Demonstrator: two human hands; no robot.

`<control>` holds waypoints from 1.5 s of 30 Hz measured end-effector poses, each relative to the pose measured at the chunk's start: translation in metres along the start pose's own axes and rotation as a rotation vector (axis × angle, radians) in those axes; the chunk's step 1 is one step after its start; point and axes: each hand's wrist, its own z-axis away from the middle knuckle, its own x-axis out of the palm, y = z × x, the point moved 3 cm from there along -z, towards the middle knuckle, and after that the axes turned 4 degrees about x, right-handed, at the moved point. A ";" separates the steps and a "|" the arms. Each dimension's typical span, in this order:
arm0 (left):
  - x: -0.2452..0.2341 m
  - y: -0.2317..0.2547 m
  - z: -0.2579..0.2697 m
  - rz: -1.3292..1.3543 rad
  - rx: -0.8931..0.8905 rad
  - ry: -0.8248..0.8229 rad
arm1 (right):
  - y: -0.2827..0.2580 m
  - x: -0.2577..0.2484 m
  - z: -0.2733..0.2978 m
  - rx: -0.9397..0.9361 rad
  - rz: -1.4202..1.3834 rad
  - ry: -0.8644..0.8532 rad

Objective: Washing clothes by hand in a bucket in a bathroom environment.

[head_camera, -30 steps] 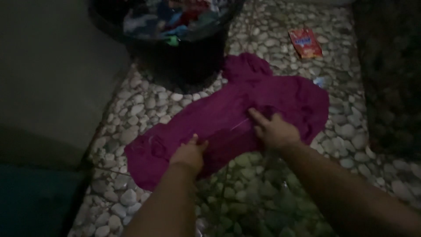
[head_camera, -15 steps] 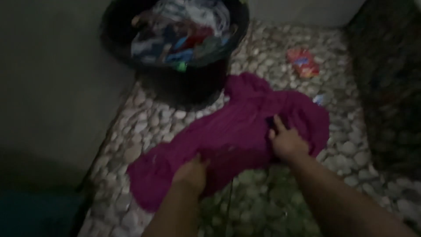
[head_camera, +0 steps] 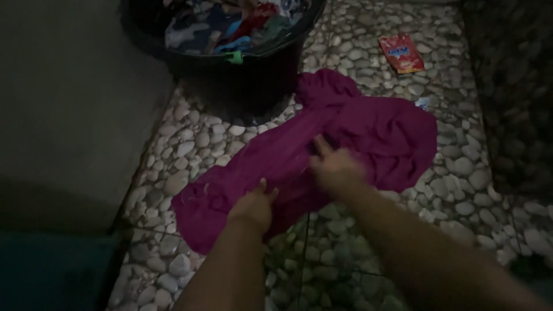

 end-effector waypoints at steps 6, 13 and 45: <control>0.017 -0.017 -0.013 -0.026 0.046 -0.044 | 0.069 0.087 -0.081 -0.736 0.462 0.205; 0.012 -0.017 -0.020 0.037 0.017 0.032 | 0.035 0.008 -0.024 0.109 -0.247 0.075; 0.001 -0.015 0.031 0.331 -0.077 0.146 | 0.034 0.054 0.026 -0.675 0.363 0.271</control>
